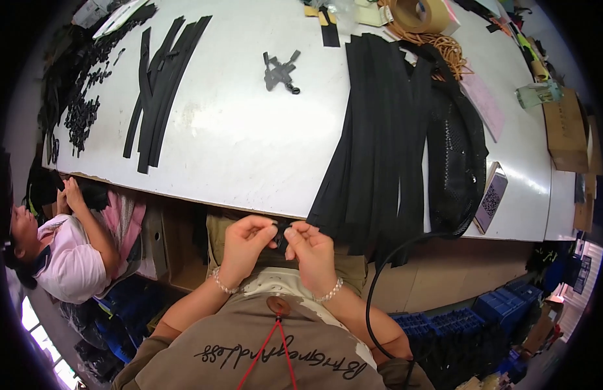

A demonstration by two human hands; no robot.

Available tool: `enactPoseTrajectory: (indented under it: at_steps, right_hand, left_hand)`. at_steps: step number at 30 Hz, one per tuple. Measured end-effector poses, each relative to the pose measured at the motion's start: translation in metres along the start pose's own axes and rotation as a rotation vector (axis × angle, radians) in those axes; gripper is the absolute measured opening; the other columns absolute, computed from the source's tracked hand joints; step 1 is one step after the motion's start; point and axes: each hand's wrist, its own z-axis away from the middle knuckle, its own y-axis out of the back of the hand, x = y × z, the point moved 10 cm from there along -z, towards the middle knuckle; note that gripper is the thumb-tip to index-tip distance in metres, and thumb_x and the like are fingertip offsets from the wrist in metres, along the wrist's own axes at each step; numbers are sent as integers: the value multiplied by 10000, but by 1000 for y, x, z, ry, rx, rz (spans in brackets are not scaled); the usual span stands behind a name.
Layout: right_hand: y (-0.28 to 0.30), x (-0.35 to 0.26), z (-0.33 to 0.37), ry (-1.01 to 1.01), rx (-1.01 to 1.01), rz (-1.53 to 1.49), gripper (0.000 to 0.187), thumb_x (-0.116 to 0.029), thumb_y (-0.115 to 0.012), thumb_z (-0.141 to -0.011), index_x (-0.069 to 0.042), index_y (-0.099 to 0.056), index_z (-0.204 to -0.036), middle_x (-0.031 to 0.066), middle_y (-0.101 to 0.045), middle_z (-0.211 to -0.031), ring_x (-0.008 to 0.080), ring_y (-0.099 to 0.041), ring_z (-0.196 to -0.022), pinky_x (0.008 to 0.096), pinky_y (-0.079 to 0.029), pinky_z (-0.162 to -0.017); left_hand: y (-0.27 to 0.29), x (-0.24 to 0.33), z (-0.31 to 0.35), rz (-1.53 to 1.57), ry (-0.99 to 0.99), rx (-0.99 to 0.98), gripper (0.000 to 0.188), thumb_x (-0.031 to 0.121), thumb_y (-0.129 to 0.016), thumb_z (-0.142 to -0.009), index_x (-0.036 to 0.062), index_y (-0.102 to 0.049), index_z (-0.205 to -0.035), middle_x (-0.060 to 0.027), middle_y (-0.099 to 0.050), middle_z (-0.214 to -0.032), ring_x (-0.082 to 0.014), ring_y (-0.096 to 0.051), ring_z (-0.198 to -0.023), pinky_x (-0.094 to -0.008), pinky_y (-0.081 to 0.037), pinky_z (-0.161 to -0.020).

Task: Assembling black straps by manually attaching small plastic buckles or clips at a workbench.

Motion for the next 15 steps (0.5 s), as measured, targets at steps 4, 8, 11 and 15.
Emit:
enactPoseTrajectory:
  at_steps: [4,8,11,15]
  right_hand:
    - [-17,-23,17,240,-195,233,66,37,-584,-850,42,-596,-915,78,-591,-866,97,-569,-686,219,-484,-618]
    - [-35,-49,38,535,-308,356,92,87,-590,-821,38,-605,-897,108,-589,-928,124,-574,-778,235,-496,-693]
    - [-39,-55,46,597,-330,390,105,97,-600,-809,37,-607,-895,111,-588,-926,133,-573,-807,240,-497,-714]
    - [-41,-59,52,653,-346,419,109,91,-610,-808,34,-604,-901,108,-587,-921,134,-569,-803,235,-492,-715]
  left_hand:
    - [-4,37,25,-192,-354,-101,105,-77,-641,-776,-27,-622,-867,-96,-642,-844,-155,-619,-789,-251,-513,-693]
    - [-21,69,45,-321,-657,-186,117,-71,-664,-751,-19,-643,-853,-110,-658,-850,-179,-633,-794,-265,-516,-694]
    - [-25,74,51,-341,-694,-214,126,-78,-660,-742,-14,-639,-848,-122,-655,-853,-212,-639,-797,-279,-515,-702]
    - [-26,75,55,-332,-705,-215,123,-78,-658,-746,-17,-636,-850,-126,-653,-866,-205,-638,-799,-275,-513,-697]
